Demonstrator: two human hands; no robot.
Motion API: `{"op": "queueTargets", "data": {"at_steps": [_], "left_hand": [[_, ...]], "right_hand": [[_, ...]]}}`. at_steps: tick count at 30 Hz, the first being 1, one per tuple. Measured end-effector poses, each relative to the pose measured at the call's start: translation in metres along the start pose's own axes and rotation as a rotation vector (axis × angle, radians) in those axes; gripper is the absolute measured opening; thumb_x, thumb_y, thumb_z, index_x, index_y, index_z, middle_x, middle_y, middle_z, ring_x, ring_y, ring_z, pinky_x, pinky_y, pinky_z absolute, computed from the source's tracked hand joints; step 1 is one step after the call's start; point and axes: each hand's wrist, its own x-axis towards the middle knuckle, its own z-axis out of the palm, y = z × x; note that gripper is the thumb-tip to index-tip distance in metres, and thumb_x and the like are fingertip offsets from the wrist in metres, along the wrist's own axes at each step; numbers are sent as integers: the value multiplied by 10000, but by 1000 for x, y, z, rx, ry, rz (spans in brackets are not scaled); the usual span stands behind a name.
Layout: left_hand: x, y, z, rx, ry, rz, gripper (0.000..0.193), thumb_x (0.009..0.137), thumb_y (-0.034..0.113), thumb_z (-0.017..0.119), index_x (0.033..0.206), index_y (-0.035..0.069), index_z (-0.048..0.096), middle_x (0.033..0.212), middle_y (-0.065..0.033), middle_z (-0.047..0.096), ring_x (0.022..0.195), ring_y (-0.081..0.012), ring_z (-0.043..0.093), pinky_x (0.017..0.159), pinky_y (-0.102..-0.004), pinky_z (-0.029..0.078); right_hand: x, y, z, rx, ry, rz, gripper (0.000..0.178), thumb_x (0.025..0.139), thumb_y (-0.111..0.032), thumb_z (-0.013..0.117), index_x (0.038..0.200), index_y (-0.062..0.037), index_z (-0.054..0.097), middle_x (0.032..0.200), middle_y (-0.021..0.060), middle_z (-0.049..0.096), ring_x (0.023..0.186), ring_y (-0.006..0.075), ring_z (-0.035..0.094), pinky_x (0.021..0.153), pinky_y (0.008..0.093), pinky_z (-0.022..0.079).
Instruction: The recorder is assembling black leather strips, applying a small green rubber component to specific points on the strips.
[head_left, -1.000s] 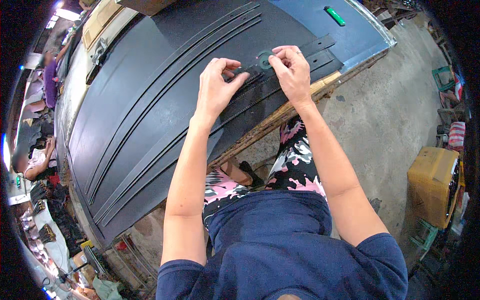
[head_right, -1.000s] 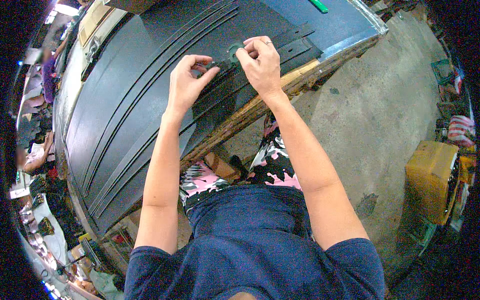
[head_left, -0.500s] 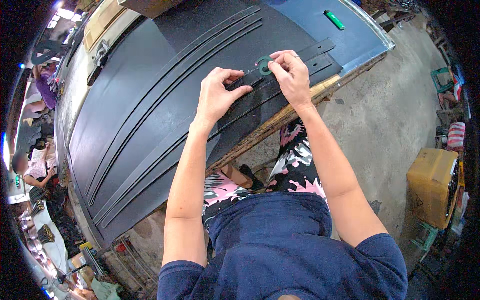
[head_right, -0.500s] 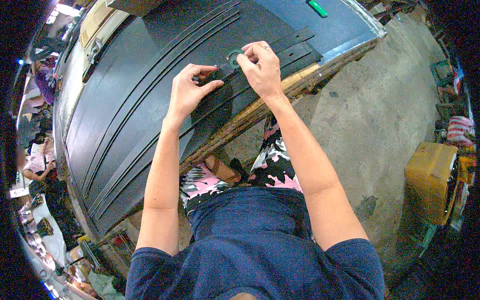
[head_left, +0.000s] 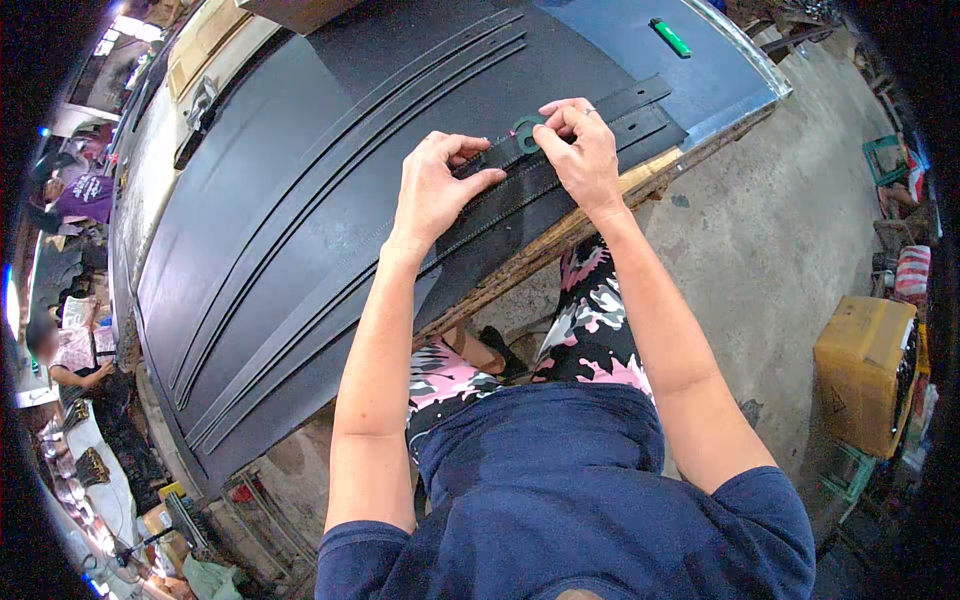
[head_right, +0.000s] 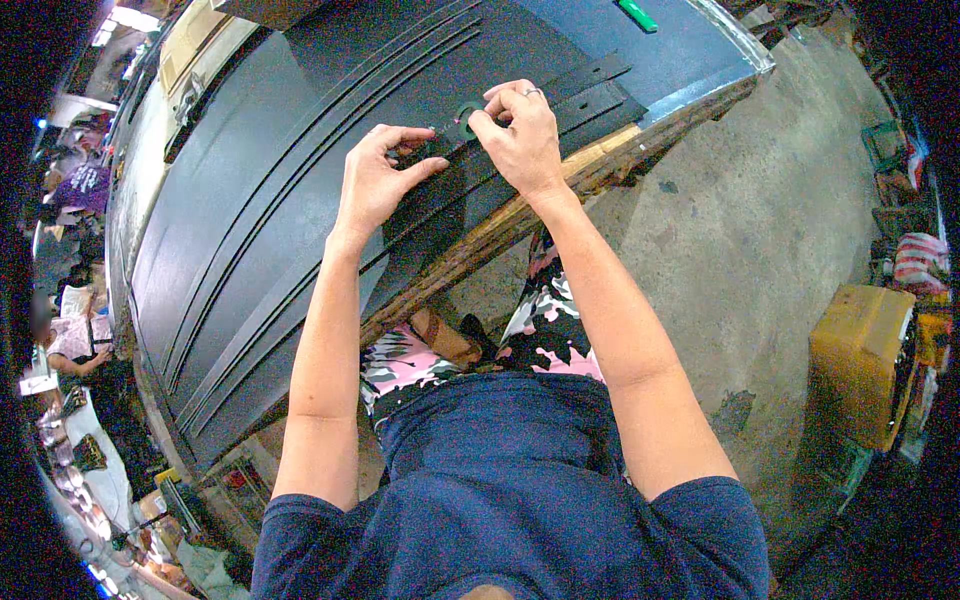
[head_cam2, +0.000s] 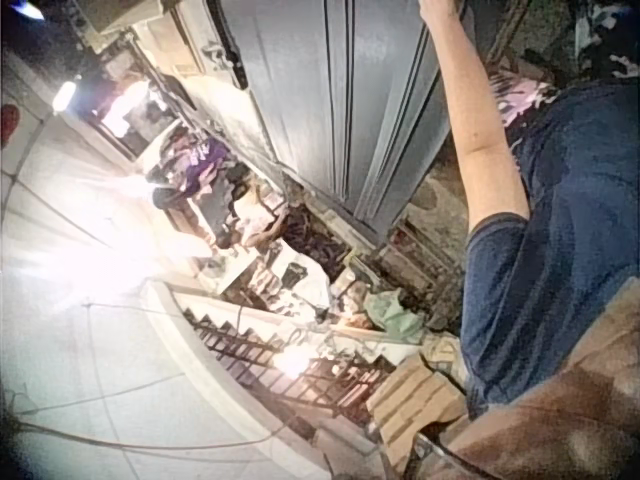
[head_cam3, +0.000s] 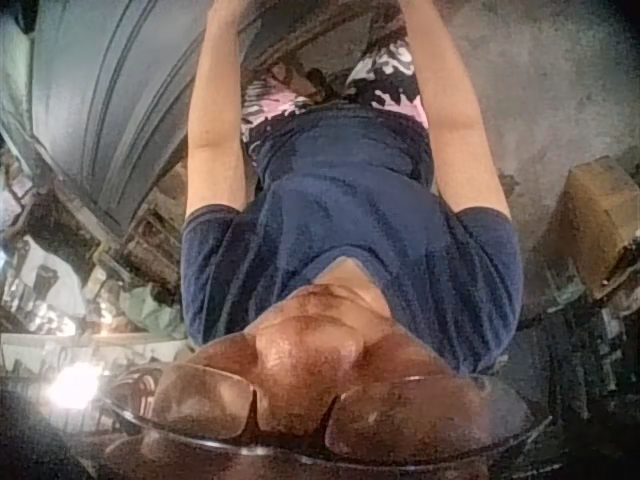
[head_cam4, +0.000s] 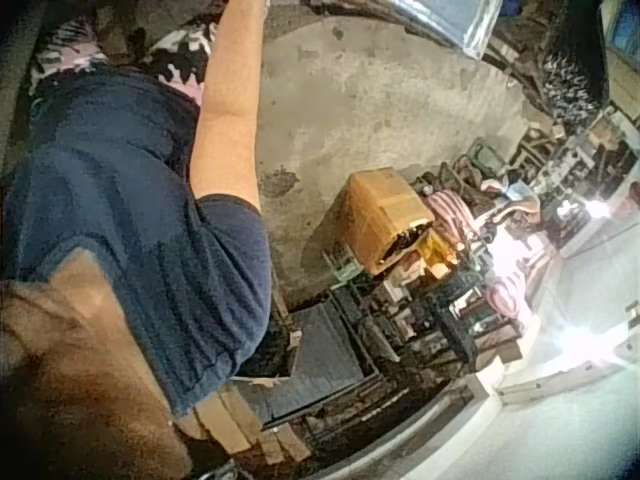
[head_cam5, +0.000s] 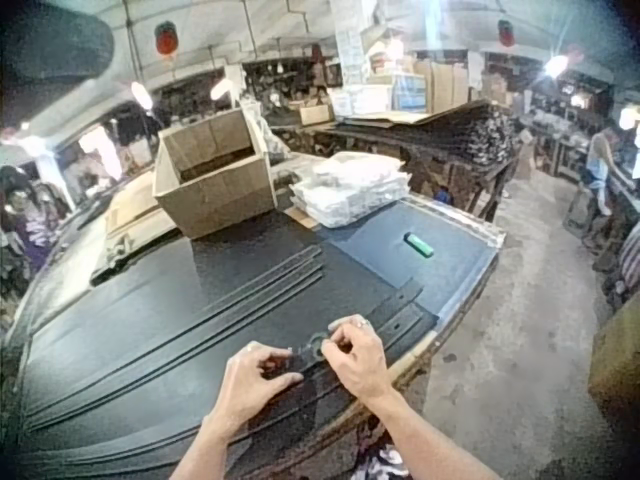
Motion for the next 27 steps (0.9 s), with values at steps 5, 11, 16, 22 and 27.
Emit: {"op": "queueTargets", "data": {"at_steps": [5, 11, 16, 22, 27], "left_hand": [[2, -1, -3, -10, -15, -7, 371, 735, 236, 828, 1061, 88, 731, 953, -73, 673, 838, -160, 638, 730, -290, 500], [22, -8, -21, -71, -18, -59, 261, 889, 203, 685, 1031, -16, 708, 810, -45, 701, 747, -74, 590, 698, -260, 479], [52, -29, -23, -21, -98, -68, 201, 872, 161, 685, 965, -16, 712, 821, -52, 712, 762, -84, 624, 709, -259, 491], [54, -44, -8, 191, 0, 77, 167, 801, 137, 709, 934, 39, 726, 816, -116, 646, 752, -222, 633, 707, -335, 512], [67, -42, -5, 195, -15, 150, 251, 809, 139, 709, 1040, 41, 703, 858, -136, 622, 795, -246, 630, 730, -342, 508]], "right_hand": [[3, -3, 0, 117, 29, 80, 160, 767, -93, 683, 707, 27, 594, 925, 135, 637, 682, 173, 599, 643, 282, 494], [20, 6, -1, 328, 108, 235, 151, 854, -118, 682, 820, 17, 623, 743, 22, 606, 631, 57, 518, 597, 241, 433], [52, 17, 4, 257, 13, 177, 172, 893, -168, 655, 833, -7, 656, 740, -24, 609, 698, 53, 537, 642, 213, 411], [52, 34, 20, 147, -52, 166, 235, 813, -207, 669, 776, 22, 632, 680, 117, 620, 619, 176, 571, 627, 319, 465], [51, 28, 22, 186, 13, 156, 209, 807, -181, 675, 776, 21, 632, 683, 102, 621, 631, 154, 569, 624, 308, 460]]}}
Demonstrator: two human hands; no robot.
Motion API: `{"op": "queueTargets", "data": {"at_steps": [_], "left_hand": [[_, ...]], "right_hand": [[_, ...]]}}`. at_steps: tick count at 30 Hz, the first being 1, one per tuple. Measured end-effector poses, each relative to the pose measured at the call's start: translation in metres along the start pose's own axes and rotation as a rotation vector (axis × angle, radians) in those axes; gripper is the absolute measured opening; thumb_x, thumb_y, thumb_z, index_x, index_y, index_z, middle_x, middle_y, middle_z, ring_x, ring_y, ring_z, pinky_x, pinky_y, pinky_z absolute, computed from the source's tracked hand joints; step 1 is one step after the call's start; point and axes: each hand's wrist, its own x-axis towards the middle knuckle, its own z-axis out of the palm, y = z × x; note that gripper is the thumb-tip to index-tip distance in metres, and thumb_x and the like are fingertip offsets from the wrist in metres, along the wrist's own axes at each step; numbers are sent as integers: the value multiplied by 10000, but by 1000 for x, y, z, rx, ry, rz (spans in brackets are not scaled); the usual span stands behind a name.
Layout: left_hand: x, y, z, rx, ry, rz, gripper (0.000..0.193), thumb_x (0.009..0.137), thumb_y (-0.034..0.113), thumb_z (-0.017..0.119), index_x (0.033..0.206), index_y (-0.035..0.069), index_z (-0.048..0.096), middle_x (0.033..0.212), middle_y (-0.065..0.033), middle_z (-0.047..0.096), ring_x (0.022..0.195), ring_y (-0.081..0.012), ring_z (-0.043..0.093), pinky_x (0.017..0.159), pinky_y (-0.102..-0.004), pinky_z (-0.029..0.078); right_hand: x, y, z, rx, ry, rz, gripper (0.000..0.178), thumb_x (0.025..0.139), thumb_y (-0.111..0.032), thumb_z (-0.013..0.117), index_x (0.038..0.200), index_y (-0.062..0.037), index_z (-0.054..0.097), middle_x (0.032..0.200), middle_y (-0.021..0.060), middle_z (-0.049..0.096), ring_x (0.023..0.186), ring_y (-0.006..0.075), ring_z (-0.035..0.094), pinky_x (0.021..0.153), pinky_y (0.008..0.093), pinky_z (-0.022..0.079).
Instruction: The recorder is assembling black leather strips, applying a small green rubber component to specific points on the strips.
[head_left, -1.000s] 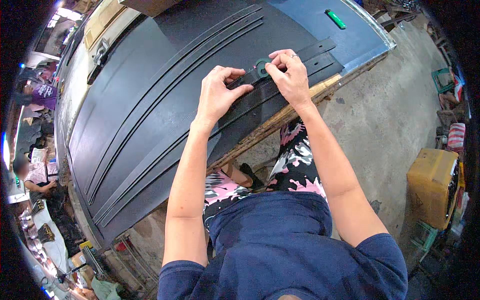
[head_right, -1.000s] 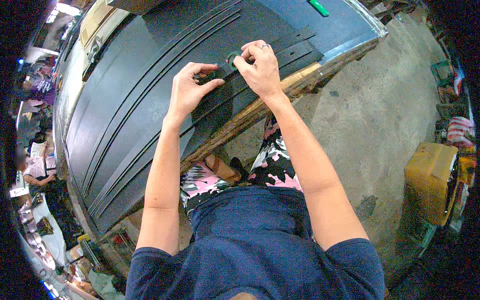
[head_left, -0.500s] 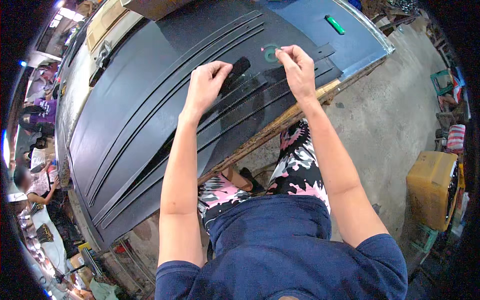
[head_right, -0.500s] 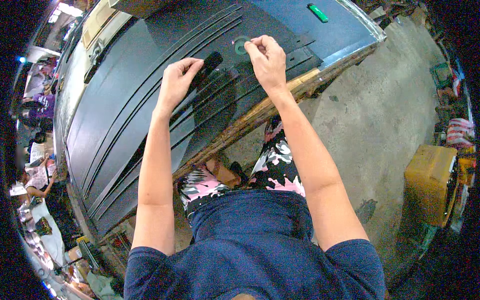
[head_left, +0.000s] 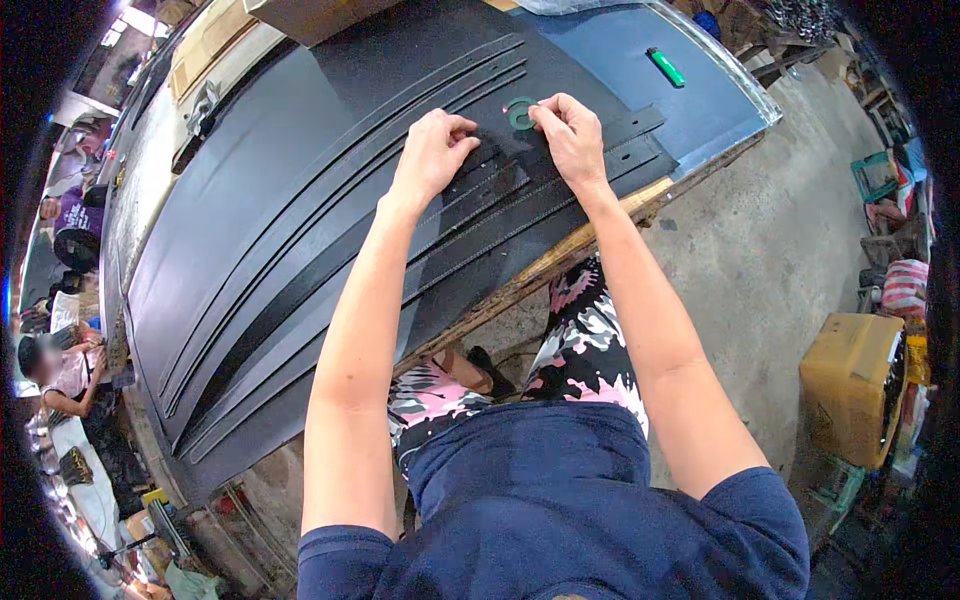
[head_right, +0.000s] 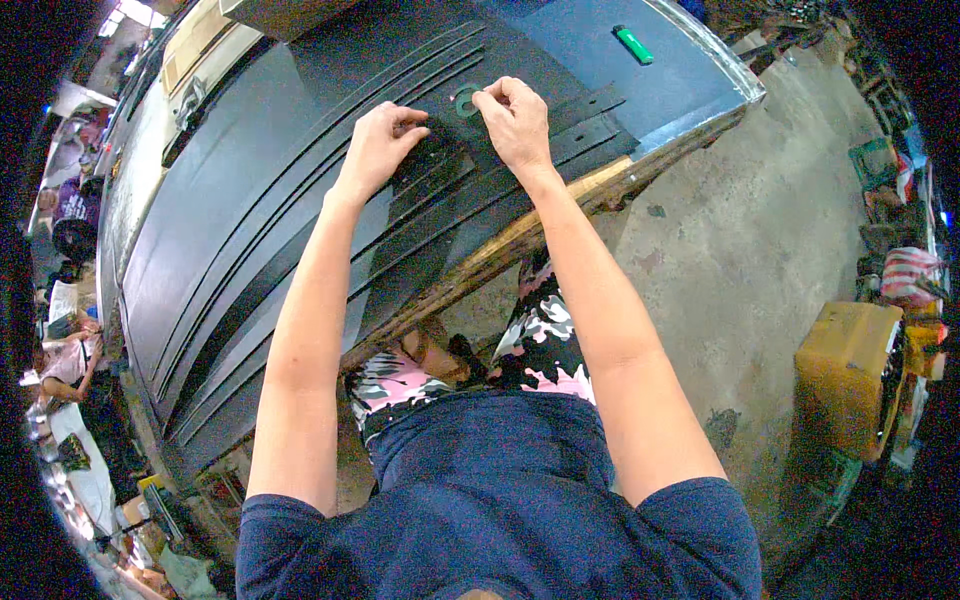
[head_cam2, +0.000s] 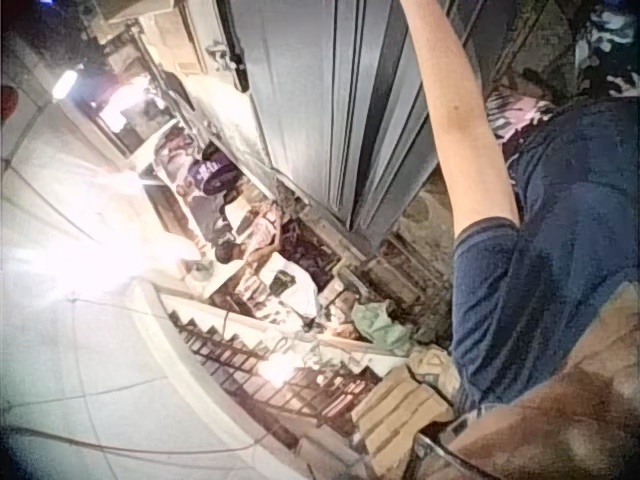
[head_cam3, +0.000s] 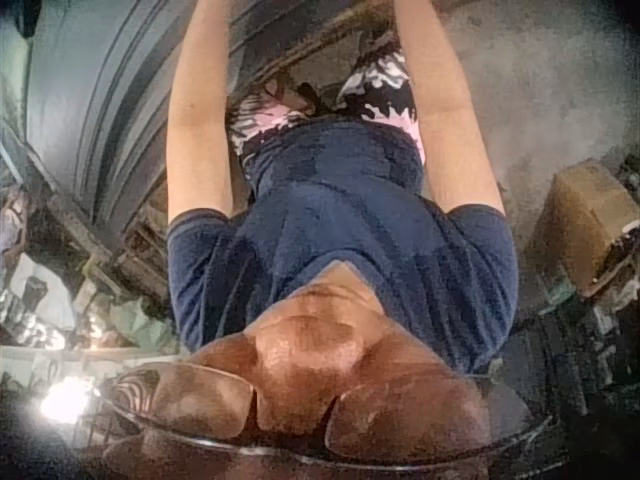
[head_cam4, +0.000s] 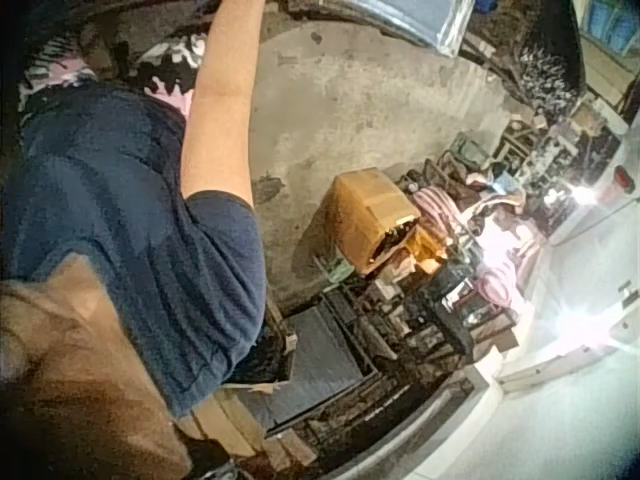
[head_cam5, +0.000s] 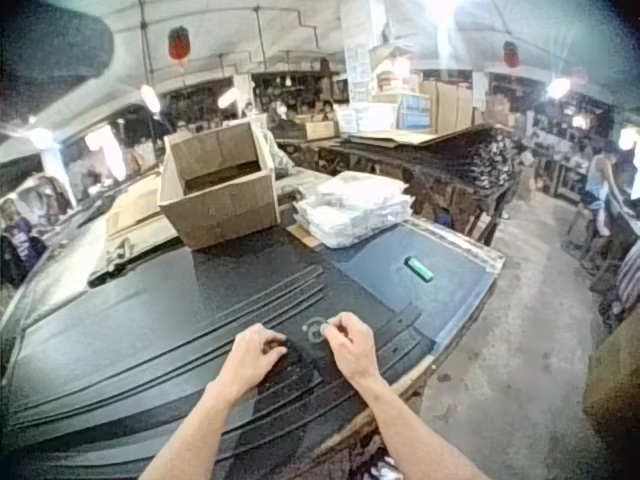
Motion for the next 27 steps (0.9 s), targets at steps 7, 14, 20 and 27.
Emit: {"op": "queueTargets", "data": {"at_steps": [7, 14, 20, 27], "left_hand": [[34, 20, 8, 94, -223, 320, 327, 844, 28, 591, 1155, 94, 667, 1031, -189, 630, 1006, -377, 607, 890, -436, 486], [10, 13, -14, 218, -190, 282, 233, 809, -52, 584, 1011, 35, 663, 963, -175, 613, 888, -394, 621, 741, -452, 497], [14, 26, -3, 152, -107, 288, 111, 893, 65, 583, 943, -6, 652, 908, -185, 606, 821, -387, 628, 697, -455, 493], [2, 15, -8, 153, -6, 293, 70, 866, 30, 605, 913, -9, 639, 904, -176, 615, 847, -375, 624, 719, -442, 496]], "right_hand": [[1, -8, -23, -5, 207, -25, 174, 819, -147, 654, 742, 6, 630, 644, 98, 604, 612, 127, 533, 596, 328, 456], [-8, -8, 12, 204, 207, -8, 198, 787, -122, 637, 705, 21, 528, 684, 161, 546, 645, 262, 549, 605, 374, 429], [-5, -12, -3, 69, 193, -80, 196, 780, -98, 627, 707, 30, 498, 683, 163, 518, 661, 291, 542, 612, 387, 425], [2, -10, 20, -18, 164, -53, 182, 755, -125, 629, 667, 13, 549, 730, 214, 589, 712, 371, 580, 663, 447, 458]]}}
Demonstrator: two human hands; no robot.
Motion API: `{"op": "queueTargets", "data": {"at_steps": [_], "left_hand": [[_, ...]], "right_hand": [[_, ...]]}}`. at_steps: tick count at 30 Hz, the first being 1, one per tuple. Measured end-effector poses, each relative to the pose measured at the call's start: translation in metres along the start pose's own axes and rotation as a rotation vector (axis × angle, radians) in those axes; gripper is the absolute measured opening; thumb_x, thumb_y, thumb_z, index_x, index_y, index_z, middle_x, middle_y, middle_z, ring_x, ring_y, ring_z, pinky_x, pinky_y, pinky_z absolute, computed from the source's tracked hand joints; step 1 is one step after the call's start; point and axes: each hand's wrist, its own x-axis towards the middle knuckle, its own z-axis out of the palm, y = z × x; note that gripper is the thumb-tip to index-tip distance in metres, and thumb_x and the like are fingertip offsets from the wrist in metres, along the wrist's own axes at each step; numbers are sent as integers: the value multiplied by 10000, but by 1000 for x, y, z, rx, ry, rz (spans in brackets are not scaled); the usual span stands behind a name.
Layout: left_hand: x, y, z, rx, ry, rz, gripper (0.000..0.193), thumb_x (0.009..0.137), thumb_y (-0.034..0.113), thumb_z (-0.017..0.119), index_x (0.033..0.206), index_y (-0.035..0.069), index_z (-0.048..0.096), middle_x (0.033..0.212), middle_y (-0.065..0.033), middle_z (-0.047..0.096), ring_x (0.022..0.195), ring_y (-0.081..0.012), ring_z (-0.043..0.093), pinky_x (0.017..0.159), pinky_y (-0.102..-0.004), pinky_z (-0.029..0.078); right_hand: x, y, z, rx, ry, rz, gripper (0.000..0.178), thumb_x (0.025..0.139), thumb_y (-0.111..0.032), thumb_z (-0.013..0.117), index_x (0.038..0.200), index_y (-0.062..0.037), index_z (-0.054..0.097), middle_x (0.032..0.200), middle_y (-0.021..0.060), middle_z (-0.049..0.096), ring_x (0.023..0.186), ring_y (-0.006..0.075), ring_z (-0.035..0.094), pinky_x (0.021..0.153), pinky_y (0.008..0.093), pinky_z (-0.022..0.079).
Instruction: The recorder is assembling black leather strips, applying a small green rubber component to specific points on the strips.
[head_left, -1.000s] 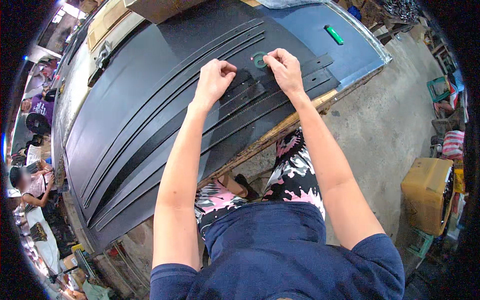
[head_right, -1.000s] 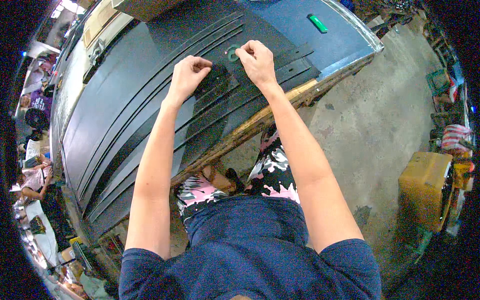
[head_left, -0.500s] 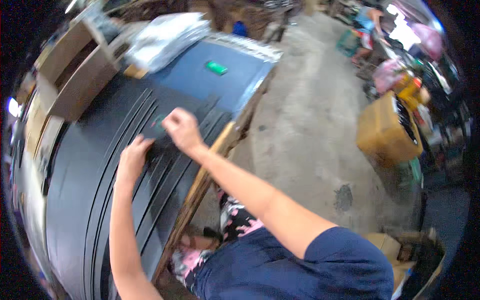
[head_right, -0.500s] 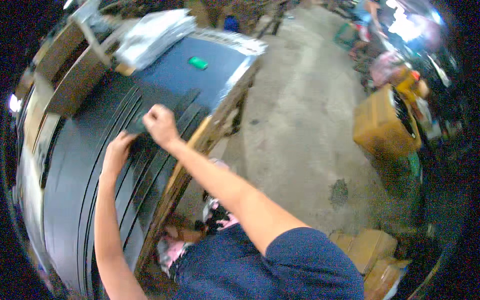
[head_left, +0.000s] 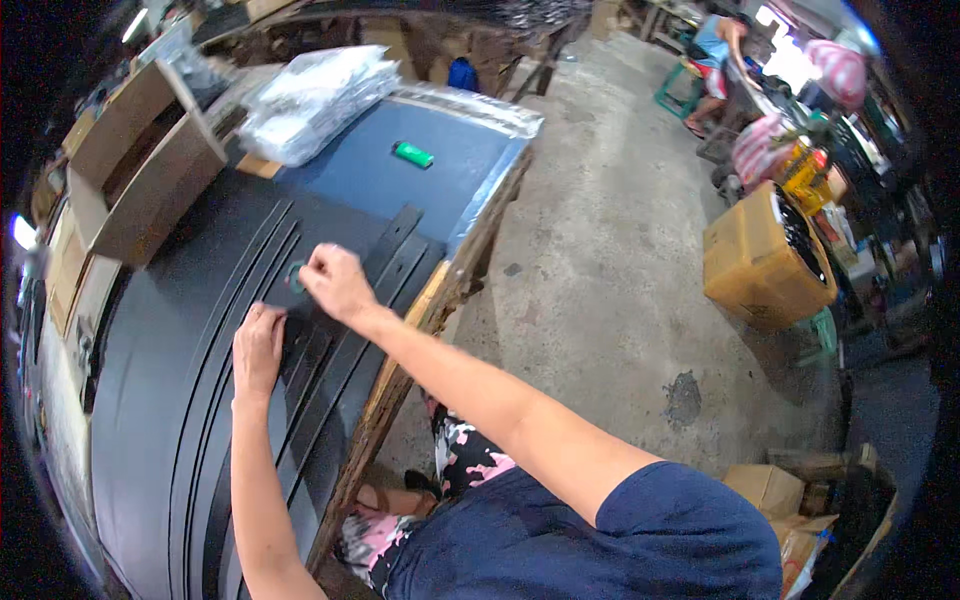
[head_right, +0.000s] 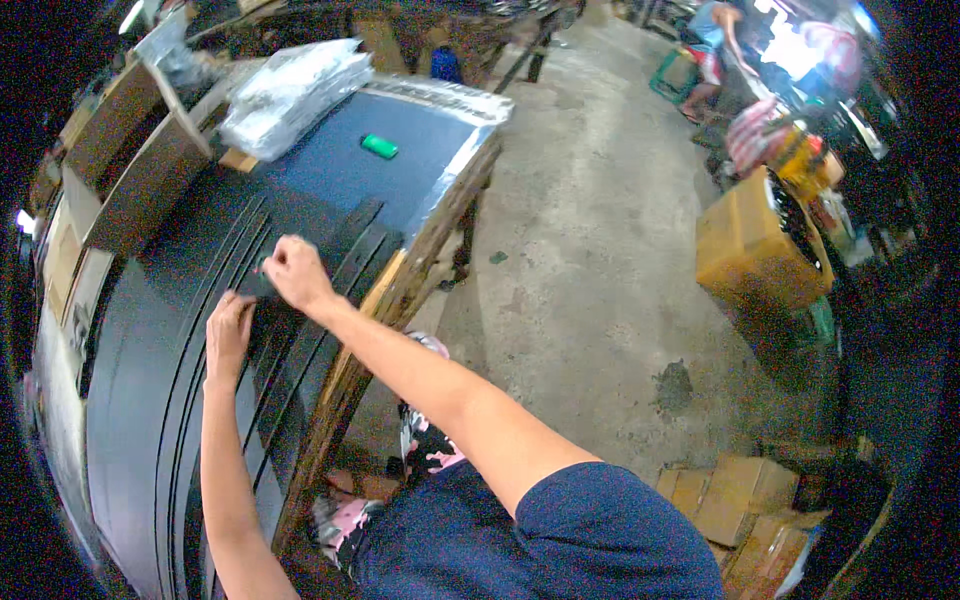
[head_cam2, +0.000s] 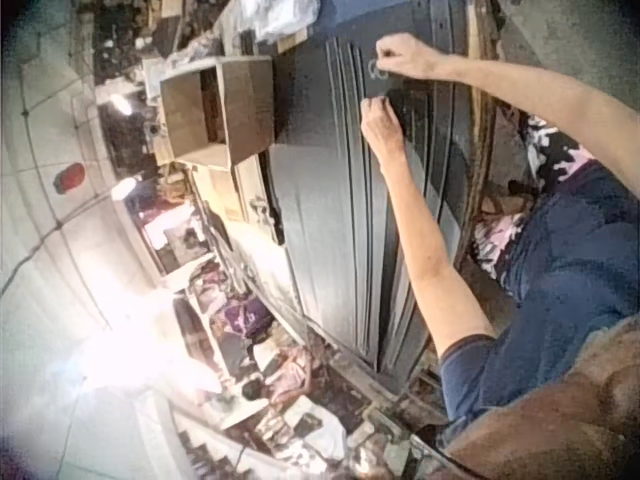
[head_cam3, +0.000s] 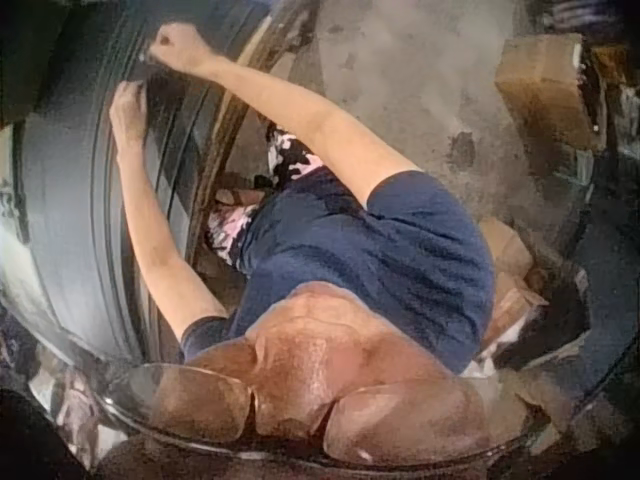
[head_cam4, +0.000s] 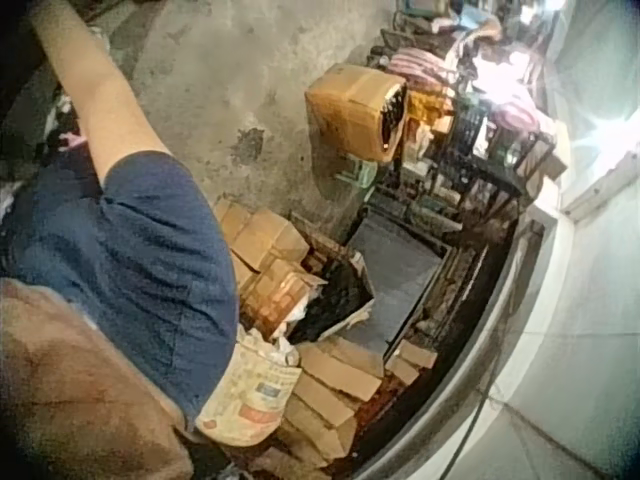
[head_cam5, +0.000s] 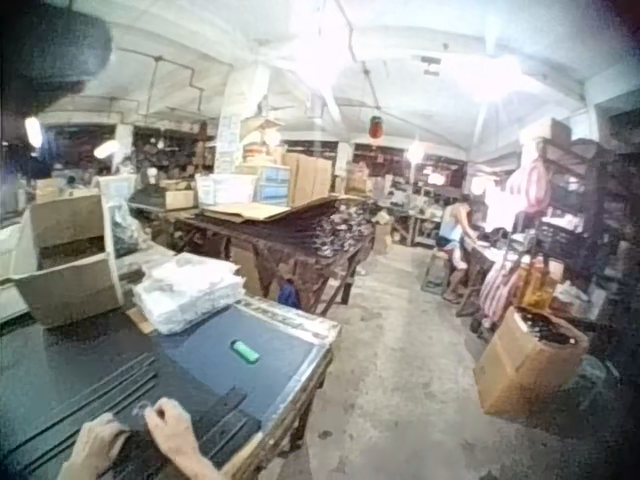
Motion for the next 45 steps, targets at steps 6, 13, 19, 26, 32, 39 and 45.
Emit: {"op": "queueTargets", "data": {"at_steps": [6, 13, 19, 26, 32, 39, 45], "left_hand": [[16, -2, 19, -44, 25, 35, 96, 836, 84, 636, 913, 27, 640, 911, -142, 615, 862, -341, 623, 746, -408, 508], [0, -1, 21, -36, 115, -76, 70, 802, 63, 659, 851, 15, 647, 833, -137, 616, 768, -319, 631, 679, -388, 514], [-6, 4, 29, -77, 270, -70, 73, 793, 48, 687, 840, 10, 646, 776, -113, 597, 670, -245, 611, 622, -342, 505], [-4, 3, 33, -106, 309, -106, 73, 793, 52, 700, 837, 19, 651, 771, -96, 590, 628, -208, 589, 589, -312, 493], [-6, 1, 35, -120, 316, -110, 84, 795, 63, 706, 841, 23, 647, 784, -90, 590, 633, -200, 589, 590, -308, 492], [-6, 1, 36, -123, 327, -111, 91, 785, 56, 710, 837, 21, 644, 782, -91, 589, 633, -201, 590, 592, -306, 491], [-6, 1, 34, -131, 316, -126, 90, 771, 50, 711, 828, 21, 647, 777, -89, 591, 642, -202, 594, 595, -308, 492]], "right_hand": [[4, -7, -25, -152, 9, -58, 149, 774, -130, 647, 708, 2, 625, 729, 196, 617, 673, 301, 617, 636, 391, 486], [-2, 5, -16, -32, -156, -9, 190, 767, -137, 675, 717, 33, 609, 736, 139, 600, 664, 237, 604, 642, 341, 480], [-3, 1, -18, -62, -222, -48, 185, 753, -145, 678, 708, 25, 619, 751, 138, 614, 684, 255, 608, 654, 348, 484], [1, 4, -20, -240, -306, -160, 171, 787, -122, 671, 757, 38, 619, 885, 115, 651, 753, 183, 614, 673, 298, 481], [1, 5, -16, -196, -265, -176, 190, 741, -184, 677, 705, -1, 642, 798, 141, 648, 830, 314, 606, 786, 401, 479], [1, 4, -17, -224, -280, -176, 195, 741, -192, 678, 716, -1, 650, 807, 139, 655, 839, 317, 610, 794, 401, 482], [2, 7, -18, -229, -294, -157, 168, 798, -135, 676, 774, 26, 631, 894, 108, 665, 795, 201, 622, 709, 310, 492]]}}
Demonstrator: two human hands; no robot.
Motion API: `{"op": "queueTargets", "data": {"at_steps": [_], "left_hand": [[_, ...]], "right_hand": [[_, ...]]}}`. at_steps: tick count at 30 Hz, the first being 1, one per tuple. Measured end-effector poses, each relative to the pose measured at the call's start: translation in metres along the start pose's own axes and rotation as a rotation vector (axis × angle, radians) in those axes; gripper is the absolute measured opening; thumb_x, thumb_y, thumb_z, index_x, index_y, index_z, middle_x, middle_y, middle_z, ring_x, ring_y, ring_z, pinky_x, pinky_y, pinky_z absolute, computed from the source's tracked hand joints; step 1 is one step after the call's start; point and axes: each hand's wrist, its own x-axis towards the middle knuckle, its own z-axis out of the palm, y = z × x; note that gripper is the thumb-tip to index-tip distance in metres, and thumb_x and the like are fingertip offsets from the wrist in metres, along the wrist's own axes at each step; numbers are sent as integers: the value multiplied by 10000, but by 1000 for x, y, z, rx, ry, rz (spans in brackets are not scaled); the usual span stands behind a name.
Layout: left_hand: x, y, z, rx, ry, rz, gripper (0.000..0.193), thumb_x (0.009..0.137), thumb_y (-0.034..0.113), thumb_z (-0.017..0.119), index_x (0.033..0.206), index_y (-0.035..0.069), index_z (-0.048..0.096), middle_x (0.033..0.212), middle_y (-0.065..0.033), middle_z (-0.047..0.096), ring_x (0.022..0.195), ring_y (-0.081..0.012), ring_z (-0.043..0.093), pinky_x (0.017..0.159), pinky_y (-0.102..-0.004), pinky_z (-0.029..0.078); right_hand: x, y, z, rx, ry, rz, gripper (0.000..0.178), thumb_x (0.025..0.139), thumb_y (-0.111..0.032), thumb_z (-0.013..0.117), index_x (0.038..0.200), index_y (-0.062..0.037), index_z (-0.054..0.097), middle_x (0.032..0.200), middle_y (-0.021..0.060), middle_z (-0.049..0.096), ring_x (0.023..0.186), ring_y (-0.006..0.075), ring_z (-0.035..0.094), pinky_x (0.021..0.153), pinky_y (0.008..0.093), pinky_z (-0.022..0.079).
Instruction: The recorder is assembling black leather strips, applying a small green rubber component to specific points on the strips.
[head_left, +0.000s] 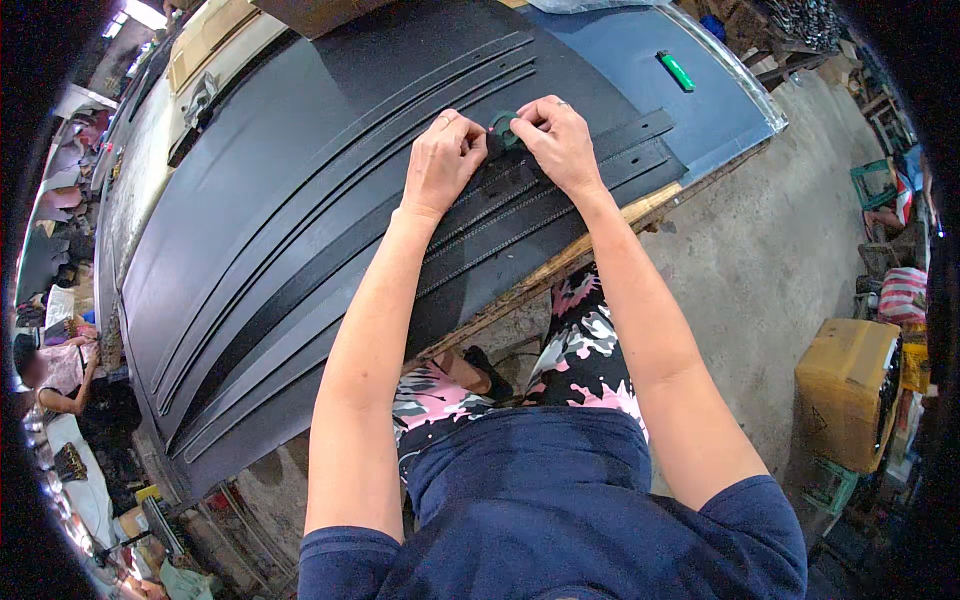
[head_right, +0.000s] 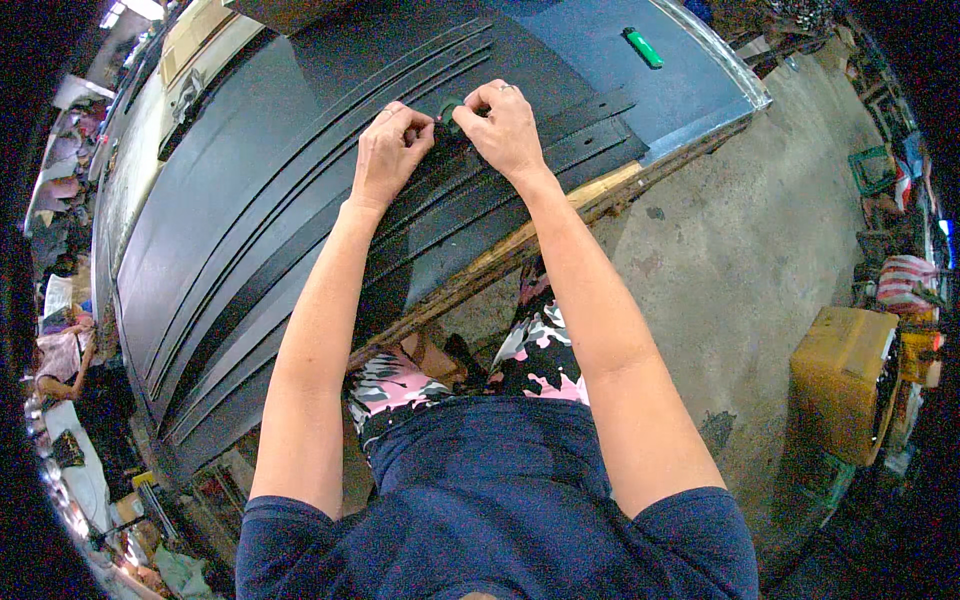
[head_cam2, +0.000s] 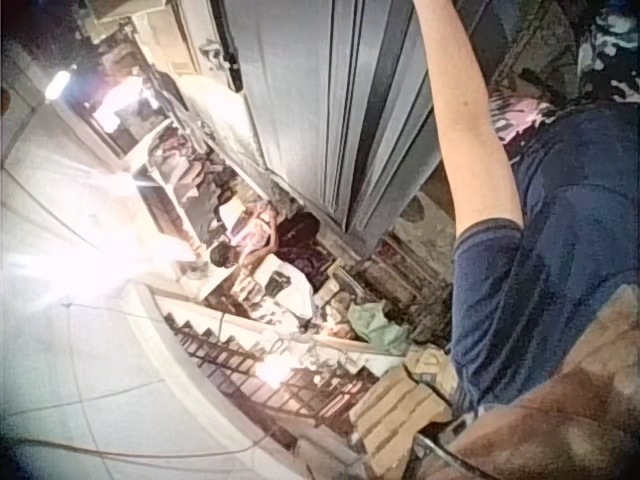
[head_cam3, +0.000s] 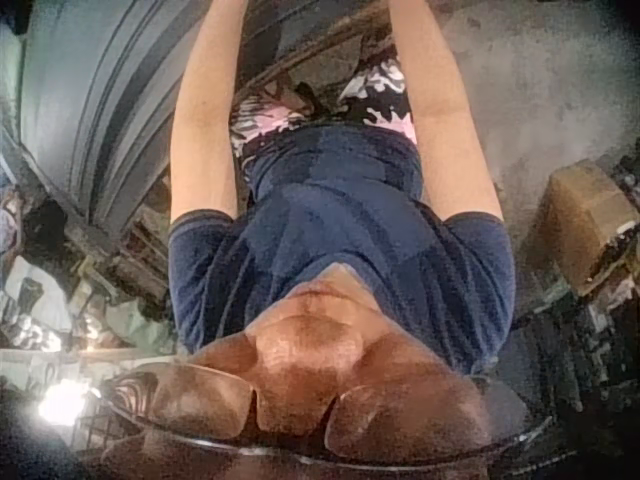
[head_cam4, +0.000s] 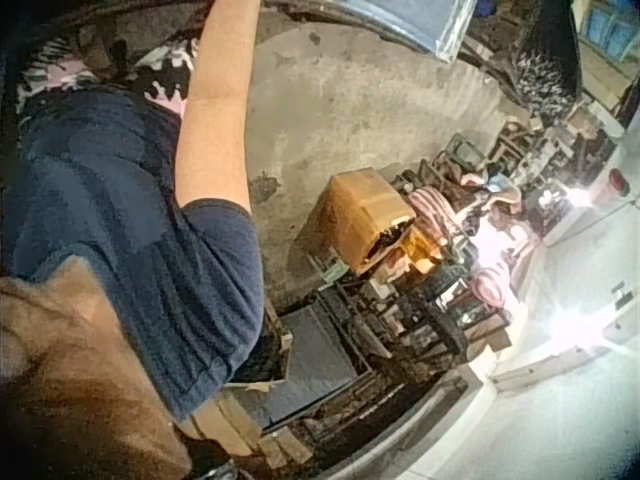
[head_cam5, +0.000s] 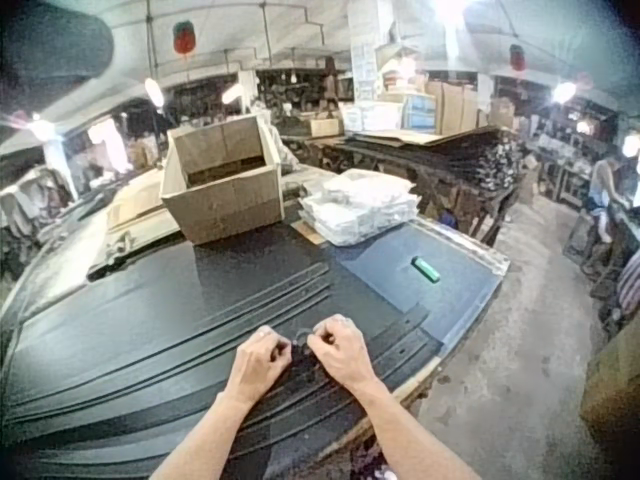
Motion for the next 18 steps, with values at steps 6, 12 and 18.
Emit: {"op": "queueTargets", "data": {"at_steps": [6, 12, 18], "left_hand": [[0, 1, 0, -27, -1, -21, 95, 766, 45, 711, 831, 21, 646, 762, -93, 589, 644, -209, 595, 597, -313, 494], [1, 1, 0, -31, -14, -25, 97, 759, 38, 711, 831, 25, 647, 762, -98, 586, 649, -213, 593, 601, -317, 494], [-3, 3, 0, 48, 31, -71, 76, 772, 73, 702, 814, 39, 648, 769, -94, 604, 674, -220, 615, 645, -341, 498]], "right_hand": [[0, -1, 0, -52, -28, -32, 169, 802, -137, 676, 780, 24, 633, 893, 103, 664, 803, 204, 613, 712, 312, 488], [0, -1, -2, -67, -42, -44, 171, 796, -142, 678, 772, 21, 633, 896, 104, 667, 839, 218, 604, 727, 327, 488], [-1, -6, -5, 189, 92, 103, 177, 815, -129, 678, 795, 44, 646, 878, 53, 655, 692, 96, 571, 659, 246, 456]]}}
